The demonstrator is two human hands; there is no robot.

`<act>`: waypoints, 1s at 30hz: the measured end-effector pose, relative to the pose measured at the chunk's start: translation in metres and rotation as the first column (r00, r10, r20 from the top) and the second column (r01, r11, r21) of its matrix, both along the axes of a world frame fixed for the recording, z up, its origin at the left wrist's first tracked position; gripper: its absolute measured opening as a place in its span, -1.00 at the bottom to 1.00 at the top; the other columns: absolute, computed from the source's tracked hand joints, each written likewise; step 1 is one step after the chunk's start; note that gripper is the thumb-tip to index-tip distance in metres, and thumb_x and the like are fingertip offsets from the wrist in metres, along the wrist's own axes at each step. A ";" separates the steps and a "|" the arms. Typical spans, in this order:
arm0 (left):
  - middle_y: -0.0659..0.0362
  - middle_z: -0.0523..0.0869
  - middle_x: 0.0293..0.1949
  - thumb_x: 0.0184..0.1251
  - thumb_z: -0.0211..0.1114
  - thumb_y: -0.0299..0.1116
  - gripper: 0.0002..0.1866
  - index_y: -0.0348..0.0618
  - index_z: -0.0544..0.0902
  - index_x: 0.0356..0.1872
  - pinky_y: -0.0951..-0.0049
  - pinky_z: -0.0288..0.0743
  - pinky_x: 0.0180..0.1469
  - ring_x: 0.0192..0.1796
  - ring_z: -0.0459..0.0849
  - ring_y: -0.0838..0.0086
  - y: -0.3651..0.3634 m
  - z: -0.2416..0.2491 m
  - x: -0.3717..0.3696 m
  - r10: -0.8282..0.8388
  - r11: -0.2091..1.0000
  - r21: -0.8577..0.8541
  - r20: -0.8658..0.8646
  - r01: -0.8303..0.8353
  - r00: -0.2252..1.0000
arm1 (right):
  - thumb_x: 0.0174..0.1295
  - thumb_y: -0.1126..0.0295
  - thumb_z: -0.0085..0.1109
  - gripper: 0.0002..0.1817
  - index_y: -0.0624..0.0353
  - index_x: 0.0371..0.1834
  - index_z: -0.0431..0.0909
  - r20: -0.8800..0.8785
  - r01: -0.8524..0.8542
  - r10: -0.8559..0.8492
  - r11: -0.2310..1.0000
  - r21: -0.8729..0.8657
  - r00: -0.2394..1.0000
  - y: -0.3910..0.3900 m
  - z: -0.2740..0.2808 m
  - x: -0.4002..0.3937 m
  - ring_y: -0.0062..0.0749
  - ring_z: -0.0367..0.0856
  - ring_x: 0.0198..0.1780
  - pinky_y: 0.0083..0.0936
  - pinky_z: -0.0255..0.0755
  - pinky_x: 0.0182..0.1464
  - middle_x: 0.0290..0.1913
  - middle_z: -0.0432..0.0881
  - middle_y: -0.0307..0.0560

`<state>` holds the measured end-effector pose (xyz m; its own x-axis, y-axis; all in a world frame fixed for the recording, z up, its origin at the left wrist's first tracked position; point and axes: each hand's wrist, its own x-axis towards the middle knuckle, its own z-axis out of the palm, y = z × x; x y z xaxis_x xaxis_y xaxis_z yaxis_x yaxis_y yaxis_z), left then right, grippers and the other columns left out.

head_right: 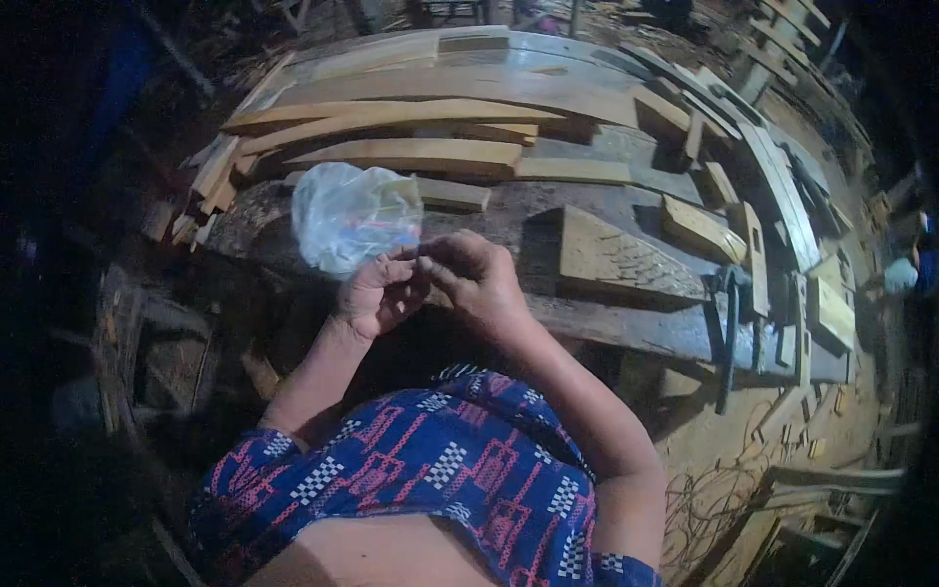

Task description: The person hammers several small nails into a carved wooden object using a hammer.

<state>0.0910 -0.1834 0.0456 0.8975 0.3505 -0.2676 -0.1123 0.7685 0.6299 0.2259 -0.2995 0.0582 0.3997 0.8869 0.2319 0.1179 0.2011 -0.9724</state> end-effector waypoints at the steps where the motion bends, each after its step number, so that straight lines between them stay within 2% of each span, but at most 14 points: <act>1: 0.21 0.69 -0.32 0.20 0.25 -0.48 -0.84 -0.12 0.57 -0.19 0.60 0.56 -0.47 -0.42 0.65 0.54 0.002 -0.006 0.003 -0.051 0.998 -0.029 0.052 0.053 0.997 | 0.17 0.50 0.22 -0.85 0.36 -0.25 0.59 -0.084 0.016 -0.016 1.000 0.003 0.996 -0.003 -0.002 0.000 -0.47 0.58 -0.20 -0.50 0.46 -0.10 -0.28 0.64 -0.06; 2: 0.21 0.69 -0.32 0.21 0.25 -0.48 -0.86 -0.12 0.57 -0.20 0.60 0.56 -0.47 -0.42 0.65 0.54 0.001 -0.009 0.006 -0.101 0.992 -0.061 0.103 0.108 0.990 | 0.17 0.51 0.22 -0.87 0.36 -0.27 0.59 -0.169 0.035 -0.033 0.999 0.005 0.985 -0.007 -0.003 0.000 -0.52 0.58 -0.24 -0.53 0.47 -0.14 -0.33 0.64 -0.10; 3: 0.22 0.67 -0.35 0.23 0.24 -0.49 -0.88 -0.12 0.57 -0.21 0.60 0.56 -0.47 -0.43 0.65 0.55 -0.001 -0.011 0.010 -0.120 0.990 -0.063 0.065 0.124 0.991 | 0.17 0.54 0.21 -0.92 0.35 -0.33 0.58 -0.172 0.067 -0.066 0.998 -0.001 0.983 -0.012 -0.004 0.002 -0.61 0.55 -0.31 -0.58 0.45 -0.23 -0.39 0.63 -0.18; 8: 0.21 0.66 -0.38 0.28 0.21 -0.47 -0.89 -0.13 0.56 -0.19 0.66 0.56 -0.51 -0.45 0.65 0.57 -0.018 -0.013 0.026 -0.140 0.981 -0.130 0.019 0.141 0.990 | 0.19 0.54 0.19 -0.92 0.35 -0.38 0.53 -0.201 0.127 -0.122 0.992 0.011 0.972 -0.031 -0.007 0.007 -0.66 0.50 -0.35 -0.64 0.40 -0.31 -0.41 0.61 -0.20; 14: 0.17 0.66 -0.32 0.35 0.14 -0.44 -0.80 -0.19 0.53 -0.04 0.56 0.63 -0.38 -0.35 0.68 0.50 -0.022 -0.025 0.031 -0.325 0.925 -0.177 0.087 0.336 0.942 | 0.21 0.51 0.19 -0.91 0.31 -0.35 0.52 -0.191 0.316 -0.309 0.949 0.005 0.932 -0.053 -0.012 0.009 -0.67 0.48 -0.36 -0.63 0.39 -0.33 -0.45 0.57 -0.21; 16: 0.14 0.65 -0.26 0.41 0.06 -0.37 -0.75 -0.20 0.51 0.02 0.46 0.66 -0.25 -0.26 0.68 0.46 -0.034 -0.022 0.033 -0.212 0.964 -0.178 -0.075 0.196 0.974 | 0.16 0.51 0.25 -0.93 0.25 -0.35 0.56 0.023 0.423 -0.427 0.902 0.089 0.904 -0.061 -0.014 0.009 -0.62 0.51 -0.39 -0.70 0.38 -0.34 -0.38 0.58 -0.20; 17: 0.14 0.65 -0.26 0.41 0.06 -0.37 -0.75 -0.20 0.51 0.02 0.46 0.66 -0.25 -0.26 0.68 0.46 -0.040 -0.019 0.036 -0.216 0.964 -0.178 -0.077 0.199 0.973 | 0.16 0.51 0.25 -0.93 0.25 -0.35 0.56 0.020 0.427 -0.431 0.900 0.089 0.902 -0.066 -0.012 0.008 -0.62 0.51 -0.39 -0.70 0.38 -0.34 -0.38 0.58 -0.20; 19: 0.11 0.65 -0.22 0.44 -0.01 -0.32 -0.74 -0.24 0.51 -0.01 0.40 0.66 -0.17 -0.22 0.68 0.41 -0.053 -0.013 0.042 -0.167 0.966 -0.218 -0.126 0.137 0.978 | 0.01 0.53 0.31 -0.86 0.18 -0.35 0.58 0.291 0.405 -0.418 0.908 0.106 0.861 -0.076 -0.002 0.005 -0.42 0.56 -0.32 -0.57 0.40 -0.27 -0.31 0.57 -0.12; 20: 0.11 0.65 -0.22 0.44 -0.01 -0.32 -0.74 -0.24 0.51 -0.01 0.40 0.66 -0.17 -0.22 0.68 0.41 -0.055 -0.019 0.048 -0.168 0.966 -0.216 -0.126 0.139 0.978 | 0.01 0.53 0.31 -0.86 0.18 -0.35 0.58 0.290 0.407 -0.420 0.907 0.107 0.860 -0.076 -0.003 0.007 -0.42 0.56 -0.32 -0.57 0.40 -0.27 -0.31 0.57 -0.12; 22: 0.07 0.67 -0.25 0.39 0.05 -0.32 -0.77 -0.24 0.55 -0.11 0.33 0.64 -0.13 -0.25 0.69 0.37 -0.046 -0.031 0.055 -0.191 0.903 -0.392 0.010 0.179 0.982 | -0.12 0.46 0.36 -0.80 0.11 -0.37 0.60 0.594 0.408 -0.533 0.845 0.345 0.603 -0.064 -0.009 0.003 -0.19 0.55 -0.22 -0.39 0.39 -0.16 -0.27 0.54 -0.07; 23: 0.07 0.67 -0.25 0.39 0.05 -0.32 -0.77 -0.24 0.55 -0.11 0.33 0.64 -0.13 -0.25 0.69 0.37 -0.045 -0.033 0.057 -0.194 0.903 -0.389 0.011 0.183 0.981 | -0.15 0.36 0.38 -0.78 0.07 -0.39 0.61 0.616 0.440 -0.514 0.852 0.283 0.598 -0.064 -0.013 0.001 -0.12 0.49 -0.11 -0.26 0.32 -0.05 -0.22 0.53 -0.11; 27: 0.10 0.66 -0.26 0.42 0.04 -0.32 -0.77 -0.25 0.54 -0.11 0.35 0.65 -0.14 -0.23 0.68 0.36 -0.045 -0.033 0.063 -0.247 0.868 -0.438 0.031 0.235 0.969 | -0.12 0.32 0.38 -0.79 0.03 -0.37 0.62 0.732 0.466 -0.478 0.850 0.246 0.486 -0.068 -0.014 0.001 -0.14 0.47 -0.08 -0.25 0.28 -0.02 -0.17 0.52 -0.10; 29: 0.10 0.66 -0.26 0.41 0.05 -0.32 -0.78 -0.24 0.54 -0.11 0.34 0.65 -0.14 -0.23 0.68 0.35 -0.048 -0.032 0.064 -0.261 0.871 -0.423 0.032 0.249 0.965 | -0.13 0.26 0.34 -0.73 0.00 -0.32 0.59 0.631 0.426 -0.477 0.871 0.246 0.611 -0.073 -0.014 0.005 -0.14 0.41 0.00 -0.21 0.22 0.00 -0.09 0.50 -0.12; 30: 0.10 0.67 -0.27 0.39 0.08 -0.33 -0.80 -0.23 0.56 -0.15 0.30 0.64 -0.13 -0.24 0.68 0.35 -0.053 -0.024 0.065 -0.229 0.887 -0.418 -0.028 0.196 0.973 | -0.13 0.26 0.34 -0.73 0.00 -0.32 0.59 0.631 0.426 -0.477 0.871 0.245 0.612 -0.076 -0.015 0.008 -0.14 0.41 0.00 -0.21 0.22 0.00 -0.09 0.50 -0.12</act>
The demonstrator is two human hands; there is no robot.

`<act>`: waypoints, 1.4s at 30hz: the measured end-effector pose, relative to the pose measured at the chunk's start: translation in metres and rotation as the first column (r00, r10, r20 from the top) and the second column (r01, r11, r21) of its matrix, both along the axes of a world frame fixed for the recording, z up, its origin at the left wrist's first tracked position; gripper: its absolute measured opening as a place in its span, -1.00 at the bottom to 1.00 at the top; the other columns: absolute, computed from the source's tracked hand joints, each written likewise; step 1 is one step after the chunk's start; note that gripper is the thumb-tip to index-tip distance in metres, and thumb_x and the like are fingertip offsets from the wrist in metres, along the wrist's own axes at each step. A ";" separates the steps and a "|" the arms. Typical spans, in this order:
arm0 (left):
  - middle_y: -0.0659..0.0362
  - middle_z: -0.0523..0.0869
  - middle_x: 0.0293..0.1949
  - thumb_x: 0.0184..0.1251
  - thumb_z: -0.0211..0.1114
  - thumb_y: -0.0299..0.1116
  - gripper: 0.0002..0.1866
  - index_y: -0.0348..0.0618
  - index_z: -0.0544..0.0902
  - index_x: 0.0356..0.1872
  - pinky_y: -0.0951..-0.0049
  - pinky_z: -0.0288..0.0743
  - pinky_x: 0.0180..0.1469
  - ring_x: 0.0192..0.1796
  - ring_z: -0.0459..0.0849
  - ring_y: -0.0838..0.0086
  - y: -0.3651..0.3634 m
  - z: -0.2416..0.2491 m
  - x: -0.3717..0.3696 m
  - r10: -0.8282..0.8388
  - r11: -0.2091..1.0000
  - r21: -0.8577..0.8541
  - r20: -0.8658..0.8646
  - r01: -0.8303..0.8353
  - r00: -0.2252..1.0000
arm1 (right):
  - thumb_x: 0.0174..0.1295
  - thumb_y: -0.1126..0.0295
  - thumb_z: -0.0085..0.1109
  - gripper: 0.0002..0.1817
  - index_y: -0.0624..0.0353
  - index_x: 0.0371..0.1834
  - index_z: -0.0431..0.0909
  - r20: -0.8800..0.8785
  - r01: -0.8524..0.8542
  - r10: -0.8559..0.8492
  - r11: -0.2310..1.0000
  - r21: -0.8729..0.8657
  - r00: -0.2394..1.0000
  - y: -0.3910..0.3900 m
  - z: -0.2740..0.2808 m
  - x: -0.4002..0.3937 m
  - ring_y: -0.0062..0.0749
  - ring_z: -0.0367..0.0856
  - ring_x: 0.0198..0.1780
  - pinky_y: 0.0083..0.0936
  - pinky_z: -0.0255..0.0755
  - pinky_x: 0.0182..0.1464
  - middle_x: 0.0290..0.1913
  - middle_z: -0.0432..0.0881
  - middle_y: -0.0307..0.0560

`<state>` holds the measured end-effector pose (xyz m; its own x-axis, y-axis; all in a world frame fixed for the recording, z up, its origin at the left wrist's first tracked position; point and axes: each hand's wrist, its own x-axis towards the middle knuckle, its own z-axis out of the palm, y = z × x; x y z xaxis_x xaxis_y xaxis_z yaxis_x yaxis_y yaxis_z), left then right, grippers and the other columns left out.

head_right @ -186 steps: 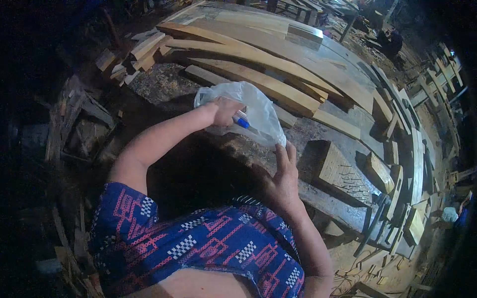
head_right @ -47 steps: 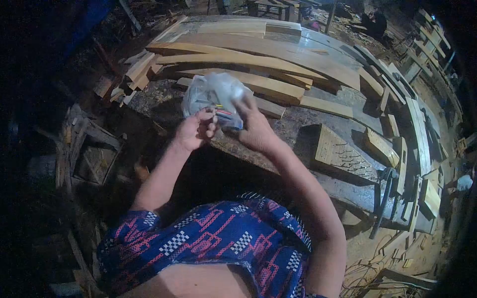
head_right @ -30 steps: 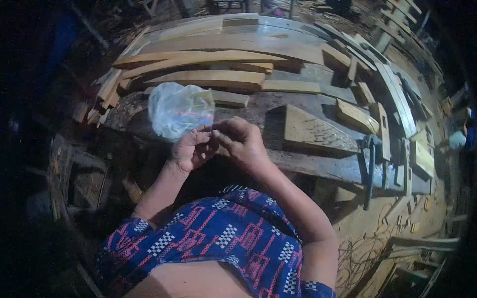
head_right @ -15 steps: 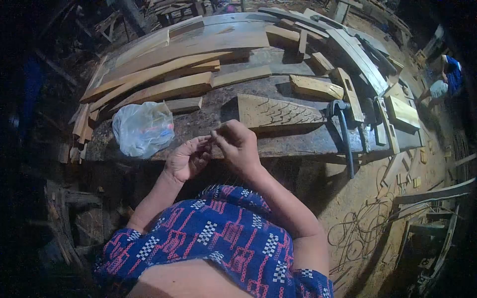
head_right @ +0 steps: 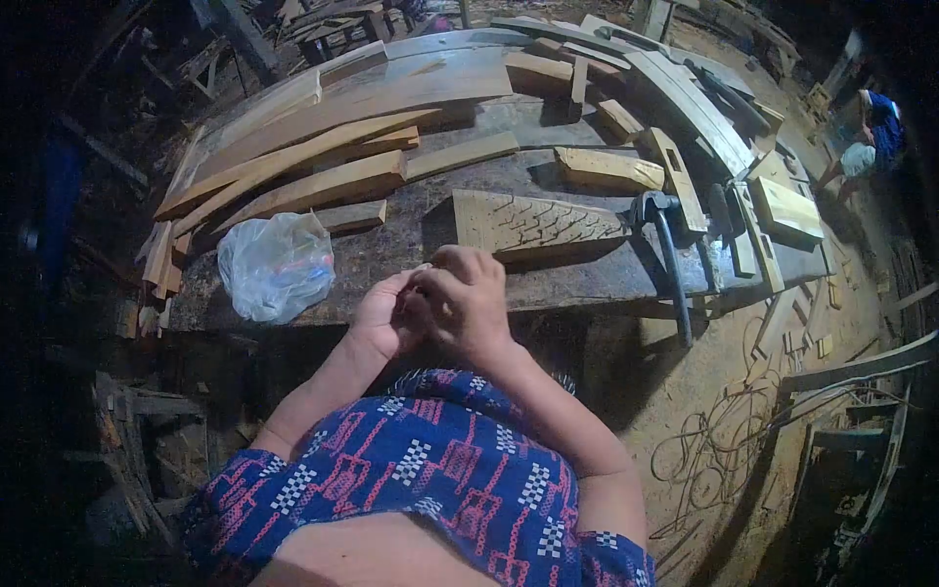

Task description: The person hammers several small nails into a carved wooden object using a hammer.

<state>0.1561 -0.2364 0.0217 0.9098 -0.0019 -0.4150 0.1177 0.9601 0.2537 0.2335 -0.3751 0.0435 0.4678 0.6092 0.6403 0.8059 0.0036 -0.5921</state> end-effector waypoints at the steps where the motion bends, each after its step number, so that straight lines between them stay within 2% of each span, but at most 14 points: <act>1: 0.10 0.68 -0.29 0.38 0.10 -0.35 -0.83 -0.22 0.57 -0.18 0.26 0.63 -0.12 -0.25 0.69 0.36 -0.005 0.004 0.002 0.035 0.999 0.019 -0.056 -0.034 0.998 | -0.11 0.24 0.33 -0.73 -0.01 -0.29 0.60 0.018 0.059 -0.058 0.998 -0.032 0.998 -0.004 -0.001 0.003 -0.14 0.41 0.00 -0.22 0.23 0.00 -0.08 0.50 -0.12; 7: 0.03 0.65 -0.16 0.39 0.09 -0.36 -0.80 -0.25 0.55 -0.12 0.22 0.57 0.02 -0.08 0.65 0.32 -0.021 0.001 0.012 0.059 0.993 0.108 -0.103 -0.048 0.993 | -0.06 0.35 0.33 -0.77 0.01 -0.27 0.61 -0.001 0.140 -0.142 0.978 -0.156 0.990 -0.015 0.010 0.000 -0.15 0.45 -0.07 -0.28 0.23 0.01 -0.15 0.53 -0.11; 13: 0.03 0.63 -0.09 0.43 0.00 -0.32 -0.72 -0.29 0.53 -0.03 0.18 0.50 0.12 -0.03 0.61 0.28 -0.028 -0.005 0.016 -0.009 1.000 0.022 -0.109 0.011 0.994 | -0.10 0.38 0.29 -0.79 0.02 -0.33 0.58 0.050 0.221 -0.215 0.943 -0.248 0.975 -0.017 0.009 0.001 -0.18 0.46 -0.09 -0.27 0.24 -0.02 -0.24 0.53 -0.16; 22: 0.10 0.67 -0.19 0.43 -0.02 -0.27 -0.72 -0.24 0.56 -0.09 0.25 0.55 0.00 -0.11 0.65 0.33 -0.026 -0.008 0.015 -0.076 0.994 0.075 -0.023 0.078 0.997 | -0.08 0.39 0.28 -0.82 0.08 -0.37 0.56 0.214 0.241 -0.200 0.952 -0.187 0.956 -0.019 0.005 0.011 -0.16 0.46 -0.13 -0.26 0.23 -0.01 -0.30 0.52 -0.16; 23: 0.10 0.67 -0.19 0.43 -0.02 -0.27 -0.72 -0.24 0.56 -0.09 0.25 0.55 0.00 -0.11 0.65 0.33 -0.027 -0.007 0.015 -0.075 0.994 0.075 -0.023 0.077 0.997 | -0.07 0.39 0.28 -0.83 0.08 -0.37 0.56 0.145 0.251 -0.227 0.952 -0.173 0.963 -0.021 0.003 0.015 -0.16 0.46 -0.14 -0.26 0.22 0.00 -0.31 0.53 -0.15; 25: 0.17 0.66 -0.28 0.42 0.03 -0.20 -0.71 -0.20 0.57 -0.13 0.35 0.57 -0.18 -0.22 0.64 0.42 -0.031 0.005 0.014 -0.069 0.984 0.146 -0.194 0.098 0.979 | -0.02 0.44 0.26 -0.87 0.16 -0.39 0.56 0.057 0.292 -0.287 0.947 -0.136 0.956 -0.023 0.004 0.022 -0.14 0.50 -0.19 -0.29 0.28 -0.03 -0.35 0.53 -0.09; 26: 0.17 0.66 -0.28 0.42 0.03 -0.20 -0.71 -0.20 0.57 -0.13 0.35 0.57 -0.18 -0.22 0.64 0.42 -0.026 -0.002 0.013 -0.069 0.984 0.146 -0.196 0.099 0.978 | -0.02 0.44 0.26 -0.87 0.16 -0.39 0.56 0.056 0.292 -0.287 0.947 -0.136 0.956 -0.025 0.004 0.028 -0.14 0.50 -0.19 -0.29 0.28 -0.03 -0.35 0.53 -0.09; 28: 0.19 0.65 -0.34 0.37 0.11 -0.19 -0.73 -0.20 0.60 -0.21 0.45 0.54 -0.23 -0.28 0.62 0.45 -0.016 -0.014 0.012 -0.146 0.972 0.158 -0.165 0.172 0.975 | -0.04 0.41 0.24 -0.88 0.10 -0.43 0.52 -0.137 0.258 -0.283 0.950 -0.176 0.949 -0.029 0.005 0.039 -0.13 0.48 -0.18 -0.24 0.22 -0.07 -0.37 0.51 -0.11; 31: 0.25 0.62 -0.38 0.39 0.10 -0.25 -0.77 -0.19 0.58 -0.18 0.52 0.50 -0.38 -0.37 0.58 0.51 -0.016 -0.006 0.016 -0.082 0.976 0.177 -0.224 0.123 0.971 | 0.02 0.43 0.25 -0.89 0.20 -0.47 0.52 -0.252 0.246 -0.272 0.960 -0.132 0.929 -0.031 0.009 0.041 -0.07 0.51 -0.26 -0.26 0.31 -0.18 -0.39 0.54 -0.04; 35: 0.31 0.60 -0.41 0.39 0.11 -0.28 -0.79 -0.17 0.58 -0.14 0.54 0.48 -0.45 -0.40 0.57 0.56 -0.010 -0.010 0.024 -0.103 0.984 0.128 -0.161 0.124 0.982 | 0.05 0.44 0.24 -0.88 0.27 -0.48 0.54 -0.378 0.252 -0.263 0.965 -0.080 0.888 -0.028 0.007 0.050 -0.04 0.52 -0.36 -0.33 0.38 -0.27 -0.41 0.54 0.02; 38: 0.33 0.60 -0.42 0.38 0.12 -0.28 -0.79 -0.15 0.59 -0.12 0.60 0.42 -0.50 -0.45 0.54 0.60 -0.007 0.003 0.031 -0.123 0.948 0.280 -0.106 0.149 0.987 | 0.04 0.43 0.25 -0.88 0.26 -0.44 0.57 -0.425 0.265 -0.254 0.964 -0.033 0.869 -0.026 0.013 0.065 -0.09 0.53 -0.33 -0.36 0.37 -0.23 -0.41 0.53 0.01; 40: 0.34 0.60 -0.44 0.36 0.14 -0.28 -0.80 -0.15 0.62 -0.15 0.67 0.36 -0.52 -0.46 0.52 0.63 -0.002 0.011 0.039 -0.180 0.893 0.403 -0.092 0.202 0.979 | 0.03 0.38 0.27 -0.85 0.24 -0.44 0.59 -0.387 0.256 -0.246 0.966 -0.027 0.889 -0.022 0.012 0.080 -0.13 0.52 -0.24 -0.35 0.36 -0.18 -0.37 0.53 0.00; 41: 0.31 0.65 -0.41 0.35 0.16 -0.27 -0.78 -0.17 0.64 -0.16 0.70 0.29 -0.55 -0.50 0.47 0.67 -0.002 0.018 0.043 -0.130 0.806 0.561 -0.142 0.188 0.981 | 0.01 0.36 0.29 -0.84 0.23 -0.44 0.61 -0.333 0.259 -0.269 0.963 -0.075 0.904 -0.020 0.012 0.085 -0.14 0.50 -0.20 -0.34 0.36 -0.15 -0.34 0.53 -0.02; 42: 0.31 0.65 -0.41 0.35 0.16 -0.27 -0.78 -0.17 0.64 -0.16 0.70 0.29 -0.55 -0.50 0.47 0.67 0.001 0.019 0.049 -0.132 0.806 0.561 -0.141 0.189 0.981 | 0.00 0.33 0.30 -0.83 0.21 -0.45 0.62 -0.277 0.264 -0.289 0.957 -0.123 0.916 -0.018 0.013 0.089 -0.15 0.48 -0.17 -0.33 0.35 -0.13 -0.31 0.54 -0.04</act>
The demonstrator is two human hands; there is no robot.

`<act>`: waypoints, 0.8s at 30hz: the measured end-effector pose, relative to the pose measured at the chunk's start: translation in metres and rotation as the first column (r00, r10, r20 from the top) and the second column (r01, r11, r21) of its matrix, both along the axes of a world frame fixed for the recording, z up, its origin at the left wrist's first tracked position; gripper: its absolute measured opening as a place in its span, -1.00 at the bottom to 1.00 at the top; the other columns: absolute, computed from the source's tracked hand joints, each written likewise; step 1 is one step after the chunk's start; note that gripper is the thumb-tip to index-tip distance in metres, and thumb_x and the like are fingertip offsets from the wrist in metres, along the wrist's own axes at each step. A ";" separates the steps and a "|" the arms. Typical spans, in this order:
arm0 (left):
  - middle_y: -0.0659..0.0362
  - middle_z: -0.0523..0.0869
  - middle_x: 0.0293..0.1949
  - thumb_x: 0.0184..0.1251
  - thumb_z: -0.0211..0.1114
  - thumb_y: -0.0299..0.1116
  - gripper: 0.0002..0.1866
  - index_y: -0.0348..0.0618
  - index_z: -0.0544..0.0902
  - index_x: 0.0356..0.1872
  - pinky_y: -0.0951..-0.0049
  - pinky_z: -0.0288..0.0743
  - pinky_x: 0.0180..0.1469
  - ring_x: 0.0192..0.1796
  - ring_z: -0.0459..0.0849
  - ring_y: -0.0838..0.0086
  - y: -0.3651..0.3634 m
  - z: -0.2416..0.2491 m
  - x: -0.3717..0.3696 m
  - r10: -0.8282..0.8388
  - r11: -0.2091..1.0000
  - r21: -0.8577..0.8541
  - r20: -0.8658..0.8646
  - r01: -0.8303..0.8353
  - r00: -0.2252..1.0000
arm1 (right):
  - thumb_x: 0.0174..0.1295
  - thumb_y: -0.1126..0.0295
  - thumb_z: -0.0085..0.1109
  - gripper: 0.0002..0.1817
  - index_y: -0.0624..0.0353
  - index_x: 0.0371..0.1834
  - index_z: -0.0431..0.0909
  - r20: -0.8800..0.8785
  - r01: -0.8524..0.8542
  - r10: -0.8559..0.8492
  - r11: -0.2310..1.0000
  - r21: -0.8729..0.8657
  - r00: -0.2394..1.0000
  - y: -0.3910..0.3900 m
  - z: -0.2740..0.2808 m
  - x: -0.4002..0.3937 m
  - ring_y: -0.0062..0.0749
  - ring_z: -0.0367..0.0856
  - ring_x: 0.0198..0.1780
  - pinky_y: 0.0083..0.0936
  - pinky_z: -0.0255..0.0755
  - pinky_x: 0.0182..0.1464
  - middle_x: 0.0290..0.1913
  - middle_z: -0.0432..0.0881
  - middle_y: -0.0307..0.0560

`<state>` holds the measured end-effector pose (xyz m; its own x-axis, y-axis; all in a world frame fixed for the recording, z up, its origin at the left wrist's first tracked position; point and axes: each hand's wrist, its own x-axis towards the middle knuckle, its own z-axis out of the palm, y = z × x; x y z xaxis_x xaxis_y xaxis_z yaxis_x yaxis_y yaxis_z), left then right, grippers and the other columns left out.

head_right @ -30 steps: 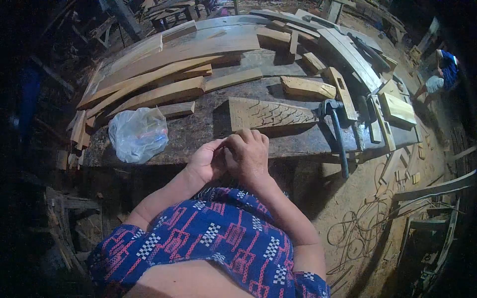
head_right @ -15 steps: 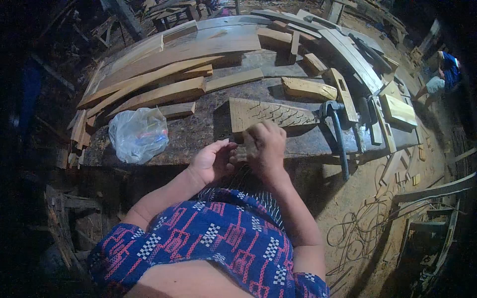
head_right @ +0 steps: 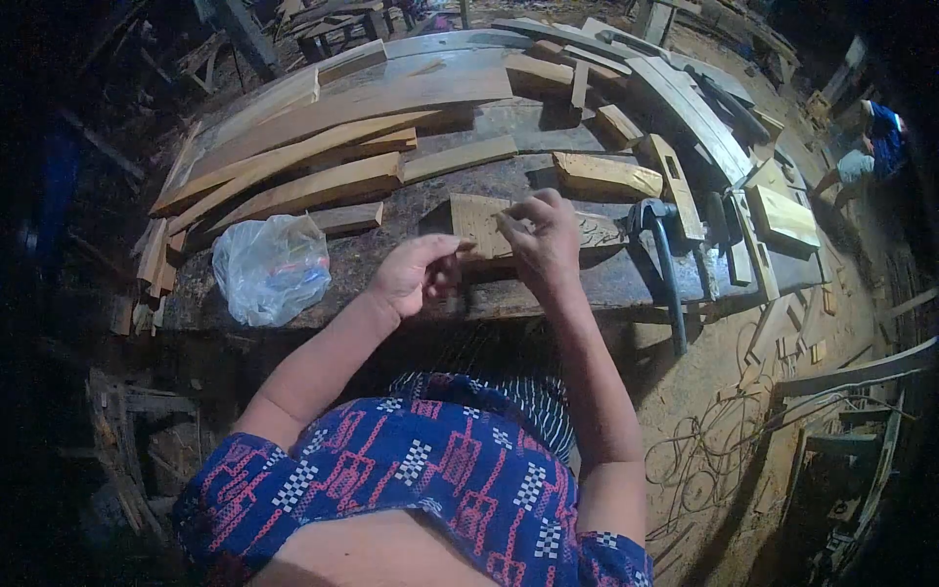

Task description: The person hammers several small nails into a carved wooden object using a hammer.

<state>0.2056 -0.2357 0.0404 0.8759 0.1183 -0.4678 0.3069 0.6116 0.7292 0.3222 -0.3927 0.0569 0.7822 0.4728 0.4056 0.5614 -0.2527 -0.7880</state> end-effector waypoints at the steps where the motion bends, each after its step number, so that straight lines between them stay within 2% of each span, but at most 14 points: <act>1: 0.28 0.67 -0.38 0.34 0.17 -0.31 -0.79 -0.20 0.64 -0.16 0.67 0.36 -0.51 -0.47 0.51 0.66 0.003 0.000 0.008 -0.001 0.976 0.217 0.078 -0.016 0.997 | -0.03 0.29 0.33 -0.82 0.17 -0.46 0.65 0.038 0.010 -0.009 1.000 -0.026 0.999 0.004 0.002 0.001 -0.14 0.47 -0.13 -0.29 0.35 -0.10 -0.27 0.54 -0.06; 2: 0.25 0.69 -0.34 0.33 0.18 -0.35 -0.80 -0.24 0.65 -0.17 0.64 0.43 -0.46 -0.43 0.56 0.66 0.006 -0.001 0.016 -0.018 0.906 0.421 0.154 -0.049 0.988 | -0.03 0.29 0.33 -0.82 0.17 -0.46 0.65 0.038 0.011 -0.010 1.000 -0.027 0.999 0.008 0.003 0.002 -0.14 0.47 -0.13 -0.29 0.35 -0.10 -0.27 0.54 -0.06; 3: 0.17 0.72 -0.27 0.29 0.20 -0.48 -0.84 -0.34 0.64 -0.18 0.60 0.54 -0.29 -0.31 0.64 0.61 0.007 -0.003 0.027 -0.001 0.922 0.372 0.281 -0.108 0.960 | -0.05 0.30 0.34 -0.83 0.16 -0.47 0.66 0.082 0.019 -0.013 0.997 -0.075 0.997 0.013 0.005 0.005 -0.13 0.47 -0.11 -0.28 0.36 -0.09 -0.25 0.55 -0.07; 4: 0.17 0.72 -0.27 0.29 0.20 -0.48 -0.84 -0.34 0.64 -0.18 0.60 0.54 -0.29 -0.31 0.64 0.61 0.010 -0.003 0.034 -0.002 0.922 0.371 0.281 -0.107 0.960 | -0.06 0.30 0.34 -0.84 0.14 -0.49 0.66 0.126 0.031 -0.015 0.992 -0.122 0.992 0.017 0.007 0.007 -0.11 0.47 -0.10 -0.26 0.36 -0.08 -0.24 0.55 -0.07; 6: 0.13 0.72 -0.24 0.24 0.22 -0.57 -0.86 -0.39 0.65 -0.22 0.59 0.56 -0.14 -0.21 0.67 0.57 0.014 0.003 0.042 -0.092 0.870 0.481 0.369 -0.106 0.925 | -0.06 0.30 0.34 -0.85 0.14 -0.49 0.67 0.121 0.036 -0.018 0.988 -0.150 0.993 0.025 0.013 0.007 -0.10 0.47 -0.08 -0.25 0.36 -0.07 -0.24 0.55 -0.07; 8: 0.13 0.72 -0.24 0.23 0.25 -0.57 -0.86 -0.39 0.66 -0.22 0.62 0.55 -0.13 -0.24 0.66 0.60 0.014 0.010 0.047 -0.103 0.877 0.472 0.371 -0.091 0.923 | -0.06 0.31 0.34 -0.85 0.13 -0.50 0.67 0.115 0.044 -0.024 0.983 -0.177 0.993 0.029 0.017 0.011 -0.09 0.47 -0.06 -0.24 0.37 -0.06 -0.23 0.56 -0.08; 11: 0.17 0.72 -0.27 0.22 0.25 -0.57 -0.87 -0.37 0.67 -0.24 0.61 0.54 -0.12 -0.25 0.65 0.62 0.019 0.004 0.059 -0.184 0.774 0.628 0.343 -0.079 0.921 | -0.06 0.29 0.35 -0.84 0.12 -0.47 0.68 0.144 0.039 -0.012 0.982 -0.186 0.989 0.034 0.020 0.015 -0.10 0.47 -0.04 -0.23 0.38 -0.04 -0.23 0.56 -0.09; 13: 0.26 0.70 -0.46 0.19 0.26 -0.54 -0.92 -0.30 0.71 -0.36 0.66 0.49 -0.34 -0.41 0.58 0.69 0.020 0.003 0.068 -0.188 0.744 0.646 0.449 -0.171 0.874 | -0.07 0.27 0.35 -0.82 0.11 -0.43 0.69 0.219 0.061 -0.009 0.971 -0.231 0.976 0.035 0.023 0.019 -0.10 0.49 -0.03 -0.25 0.39 0.00 -0.20 0.57 -0.07; 14: 0.26 0.70 -0.46 0.19 0.26 -0.54 -0.92 -0.30 0.71 -0.36 0.66 0.49 -0.34 -0.41 0.58 0.69 0.023 0.003 0.071 -0.193 0.744 0.647 0.448 -0.168 0.873 | -0.07 0.27 0.35 -0.82 0.11 -0.43 0.69 0.219 0.065 -0.014 0.971 -0.229 0.976 0.033 0.025 0.023 -0.10 0.49 -0.03 -0.25 0.39 0.00 -0.20 0.57 -0.07; 16: 0.26 0.71 -0.40 0.20 0.31 -0.46 -0.90 -0.28 0.69 -0.34 0.64 0.48 -0.26 -0.35 0.59 0.69 0.029 0.009 0.075 -0.202 0.500 0.854 0.276 -0.143 0.940 | -0.04 0.26 0.35 -0.79 0.11 -0.37 0.70 0.174 -0.002 0.024 0.992 -0.130 0.985 0.019 0.029 0.033 -0.09 0.52 -0.02 -0.31 0.41 0.02 -0.15 0.57 -0.03; 18: 0.28 0.69 -0.44 0.19 0.32 -0.43 -0.89 -0.27 0.69 -0.36 0.64 0.45 -0.31 -0.38 0.57 0.70 0.034 0.005 0.079 -0.209 0.453 0.879 0.264 -0.146 0.942 | 0.02 0.28 0.35 -0.77 0.13 -0.28 0.68 0.089 0.030 -0.027 0.999 -0.035 0.996 -0.005 0.035 0.037 -0.13 0.57 -0.07 -0.37 0.43 -0.01 -0.12 0.57 0.01; 19: 0.30 0.67 -0.48 0.17 0.33 -0.40 -0.88 -0.26 0.69 -0.38 0.64 0.42 -0.35 -0.41 0.55 0.71 0.037 0.001 0.083 -0.217 0.408 0.901 0.253 -0.148 0.943 | 0.03 0.29 0.34 -0.77 0.17 -0.28 0.68 0.091 0.092 -0.085 0.992 -0.083 0.992 -0.019 0.038 0.039 -0.15 0.57 -0.05 -0.35 0.43 0.00 -0.12 0.56 0.01; 23: 0.33 0.65 -0.52 0.15 0.34 -0.38 -0.86 -0.26 0.69 -0.41 0.62 0.39 -0.40 -0.46 0.50 0.72 0.045 -0.034 0.100 -0.229 0.429 0.897 0.225 -0.109 0.947 | 0.00 0.33 0.35 -0.63 0.16 -0.09 0.60 0.220 0.322 -0.272 0.915 -0.243 0.937 -0.094 0.006 0.057 -0.10 0.50 0.03 -0.30 0.37 0.08 -0.05 0.53 0.05; 24: 0.23 0.68 -0.52 0.09 0.35 -0.33 -0.84 -0.23 0.71 -0.42 0.54 0.45 -0.36 -0.47 0.58 0.61 0.044 -0.036 0.101 -0.219 0.430 0.895 0.233 -0.120 0.948 | -0.02 0.33 0.36 -0.59 0.16 -0.05 0.58 0.225 0.374 -0.314 0.869 -0.323 0.923 -0.111 -0.001 0.058 -0.07 0.49 0.06 -0.29 0.37 0.10 -0.03 0.52 0.07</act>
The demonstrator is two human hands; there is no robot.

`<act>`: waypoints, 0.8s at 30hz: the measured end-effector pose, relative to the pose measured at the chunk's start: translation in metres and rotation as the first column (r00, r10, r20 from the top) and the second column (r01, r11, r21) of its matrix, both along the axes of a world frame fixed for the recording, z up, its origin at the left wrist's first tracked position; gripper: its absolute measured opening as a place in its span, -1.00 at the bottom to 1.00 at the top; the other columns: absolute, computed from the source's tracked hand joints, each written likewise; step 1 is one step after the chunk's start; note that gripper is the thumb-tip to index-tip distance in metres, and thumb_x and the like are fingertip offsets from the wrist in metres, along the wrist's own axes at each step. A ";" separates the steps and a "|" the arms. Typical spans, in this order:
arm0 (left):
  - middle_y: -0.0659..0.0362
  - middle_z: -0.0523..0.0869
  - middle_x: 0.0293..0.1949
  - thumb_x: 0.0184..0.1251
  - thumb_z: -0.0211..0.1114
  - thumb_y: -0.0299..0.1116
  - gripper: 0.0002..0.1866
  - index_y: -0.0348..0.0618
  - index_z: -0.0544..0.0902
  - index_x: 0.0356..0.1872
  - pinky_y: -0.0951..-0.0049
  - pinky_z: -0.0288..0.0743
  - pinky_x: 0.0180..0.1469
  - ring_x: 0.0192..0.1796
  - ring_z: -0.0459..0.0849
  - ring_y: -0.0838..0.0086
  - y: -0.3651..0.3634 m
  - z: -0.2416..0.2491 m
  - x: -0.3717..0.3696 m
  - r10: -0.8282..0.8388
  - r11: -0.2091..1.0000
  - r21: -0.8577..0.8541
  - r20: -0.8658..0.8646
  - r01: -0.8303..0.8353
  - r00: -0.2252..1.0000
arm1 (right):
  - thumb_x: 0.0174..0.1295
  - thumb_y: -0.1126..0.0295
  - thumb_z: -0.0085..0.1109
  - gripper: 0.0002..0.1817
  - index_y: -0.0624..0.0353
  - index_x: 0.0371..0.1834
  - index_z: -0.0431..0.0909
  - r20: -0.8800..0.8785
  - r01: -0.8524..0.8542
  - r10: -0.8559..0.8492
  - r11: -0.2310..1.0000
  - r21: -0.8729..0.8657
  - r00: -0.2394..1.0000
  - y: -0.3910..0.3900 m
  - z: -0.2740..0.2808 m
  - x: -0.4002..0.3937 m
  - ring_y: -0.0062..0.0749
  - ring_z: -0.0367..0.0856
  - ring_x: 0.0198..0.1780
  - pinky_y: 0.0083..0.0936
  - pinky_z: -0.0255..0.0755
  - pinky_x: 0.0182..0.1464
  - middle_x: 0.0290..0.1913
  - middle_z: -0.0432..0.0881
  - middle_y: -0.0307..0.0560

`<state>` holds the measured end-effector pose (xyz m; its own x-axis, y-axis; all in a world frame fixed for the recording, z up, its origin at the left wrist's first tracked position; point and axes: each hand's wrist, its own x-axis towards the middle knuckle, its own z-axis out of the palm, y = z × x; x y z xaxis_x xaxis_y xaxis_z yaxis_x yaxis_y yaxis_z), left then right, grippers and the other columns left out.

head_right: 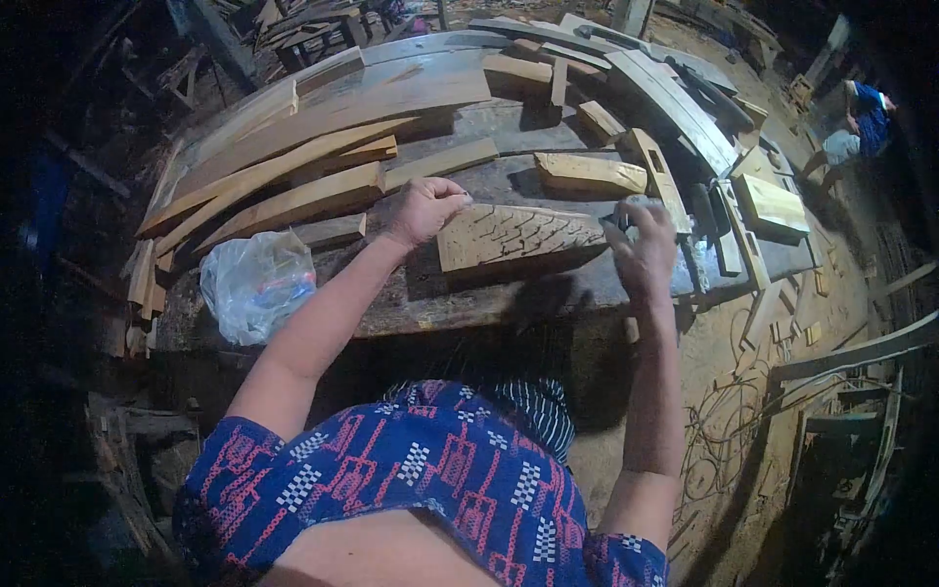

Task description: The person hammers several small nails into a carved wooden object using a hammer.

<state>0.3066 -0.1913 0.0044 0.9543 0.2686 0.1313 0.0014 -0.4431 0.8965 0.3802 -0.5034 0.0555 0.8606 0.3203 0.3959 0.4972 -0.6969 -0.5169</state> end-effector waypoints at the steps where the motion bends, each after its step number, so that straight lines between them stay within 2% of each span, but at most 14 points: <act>1: 0.13 0.72 -0.51 0.03 0.35 -0.28 -0.82 -0.19 0.73 -0.44 0.46 0.50 -0.33 -0.47 0.65 0.49 0.000 -0.002 0.001 0.012 1.000 -0.002 0.007 -0.012 1.000 | -0.02 0.33 0.36 -0.59 0.16 -0.05 0.58 -0.001 0.004 -0.004 1.000 0.000 1.000 -0.015 -0.008 0.001 -0.07 0.49 0.06 -0.29 0.37 0.10 -0.03 0.52 0.07; 3: 0.13 0.72 -0.51 0.03 0.36 -0.28 -0.82 -0.18 0.73 -0.45 0.46 0.51 -0.33 -0.47 0.65 0.49 0.001 -0.004 0.002 0.010 1.000 0.022 0.012 -0.011 1.000 | -0.05 0.35 0.37 -0.51 0.17 0.01 0.53 0.088 0.152 -0.142 0.979 -0.133 0.986 -0.041 -0.024 0.004 0.01 0.46 0.07 -0.25 0.34 0.13 0.01 0.49 0.13; 4: 0.12 0.72 -0.51 0.03 0.36 -0.28 -0.82 -0.17 0.73 -0.45 0.46 0.51 -0.32 -0.46 0.66 0.49 0.002 -0.005 0.003 0.011 0.999 0.047 0.019 -0.011 1.000 | -0.05 0.35 0.37 -0.51 0.17 0.01 0.53 0.087 0.154 -0.143 0.979 -0.131 0.986 -0.054 -0.038 0.007 0.01 0.46 0.07 -0.25 0.34 0.13 0.01 0.49 0.13; 6: 0.12 0.72 -0.51 0.03 0.36 -0.28 -0.82 -0.18 0.73 -0.46 0.45 0.51 -0.32 -0.46 0.66 0.48 0.001 -0.003 0.002 0.020 0.998 0.066 0.010 -0.020 1.000 | -0.08 0.36 0.38 -0.43 0.19 0.08 0.47 0.262 0.246 -0.194 0.952 -0.183 0.945 -0.071 -0.060 0.011 0.06 0.43 0.09 -0.20 0.32 0.14 0.03 0.47 0.17; 7: 0.11 0.72 -0.51 0.02 0.36 -0.27 -0.82 -0.18 0.73 -0.47 0.44 0.51 -0.32 -0.46 0.66 0.47 0.001 -0.002 0.001 0.030 0.996 0.082 0.002 -0.030 1.000 | -0.09 0.38 0.38 -0.43 0.22 0.07 0.46 0.286 0.247 -0.189 0.951 -0.183 0.939 -0.075 -0.067 0.012 0.08 0.41 0.10 -0.18 0.31 0.13 0.03 0.46 0.18; 8: 0.11 0.72 -0.51 0.02 0.36 -0.27 -0.82 -0.18 0.73 -0.47 0.44 0.51 -0.32 -0.46 0.66 0.47 0.001 -0.002 0.001 0.027 0.996 0.085 0.002 -0.027 1.000 | -0.09 0.38 0.38 -0.43 0.22 0.07 0.46 0.284 0.250 -0.193 0.951 -0.180 0.939 -0.078 -0.074 0.013 0.08 0.41 0.10 -0.18 0.31 0.13 0.03 0.46 0.18; 10: 0.11 0.72 -0.50 0.02 0.36 -0.27 -0.82 -0.17 0.73 -0.46 0.43 0.51 -0.32 -0.46 0.67 0.43 -0.002 0.000 0.000 0.023 0.992 0.124 0.020 -0.025 1.000 | -0.08 0.38 0.37 -0.44 0.18 0.09 0.47 0.127 0.277 -0.255 0.937 -0.213 0.959 -0.077 -0.074 0.011 0.07 0.41 0.11 -0.19 0.31 0.14 0.05 0.46 0.17; 13: 0.10 0.72 -0.48 0.03 0.35 -0.27 -0.82 -0.16 0.73 -0.45 0.41 0.51 -0.31 -0.44 0.68 0.39 -0.010 0.016 -0.008 0.049 0.986 0.159 -0.015 -0.046 0.999 | -0.07 0.41 0.34 -0.46 0.13 0.08 0.48 0.072 0.343 -0.336 0.906 -0.246 0.939 -0.068 -0.071 0.005 0.06 0.42 0.08 -0.17 0.33 0.09 0.01 0.47 0.12; 17: 0.07 0.72 -0.48 0.03 0.33 -0.26 -0.82 -0.16 0.72 -0.45 0.39 0.52 -0.31 -0.42 0.69 0.34 -0.009 0.004 -0.006 0.060 0.981 0.186 0.001 -0.059 0.998 | -0.06 0.39 0.31 -0.55 0.10 -0.02 0.51 0.105 0.335 -0.319 0.910 -0.242 0.942 -0.062 -0.070 0.007 0.06 0.46 0.01 -0.15 0.37 0.00 -0.08 0.50 0.09; 19: 0.06 0.71 -0.45 0.02 0.33 -0.26 -0.82 -0.15 0.71 -0.46 0.38 0.52 -0.29 -0.38 0.69 0.29 -0.008 -0.002 -0.004 0.036 0.990 0.137 0.053 -0.043 0.998 | -0.02 0.35 0.28 -0.66 0.13 -0.14 0.53 0.067 0.334 -0.330 0.888 -0.317 0.942 -0.058 -0.074 0.014 0.05 0.51 -0.06 -0.14 0.39 -0.06 -0.17 0.52 0.09; 20: 0.06 0.71 -0.45 0.02 0.33 -0.26 -0.82 -0.15 0.71 -0.46 0.38 0.52 -0.29 -0.38 0.69 0.29 -0.007 -0.006 -0.005 0.036 0.990 0.136 0.058 -0.044 0.998 | -0.02 0.35 0.28 -0.66 0.13 -0.14 0.53 0.071 0.335 -0.330 0.887 -0.317 0.941 -0.057 -0.075 0.015 0.05 0.51 -0.06 -0.14 0.39 -0.06 -0.17 0.52 0.09; 22: 0.06 0.69 -0.44 0.02 0.32 -0.26 -0.83 -0.14 0.69 -0.47 0.35 0.52 -0.27 -0.34 0.68 0.24 -0.019 0.010 -0.015 0.057 0.944 0.312 0.160 -0.105 0.986 | 0.01 0.30 0.26 -0.72 0.15 -0.21 0.54 0.013 0.360 -0.364 0.914 -0.187 0.931 -0.053 -0.072 0.016 0.04 0.54 -0.12 -0.15 0.40 -0.09 -0.19 0.54 0.11; 24: 0.06 0.68 -0.43 0.02 0.31 -0.25 -0.83 -0.14 0.68 -0.47 0.34 0.53 -0.27 -0.32 0.68 0.22 -0.023 0.010 -0.021 0.060 0.926 0.353 0.210 -0.133 0.976 | 0.03 0.29 0.26 -0.72 0.18 -0.23 0.54 -0.001 0.344 -0.349 0.926 -0.154 0.937 -0.055 -0.067 0.018 0.04 0.54 -0.11 -0.16 0.39 -0.10 -0.20 0.56 0.10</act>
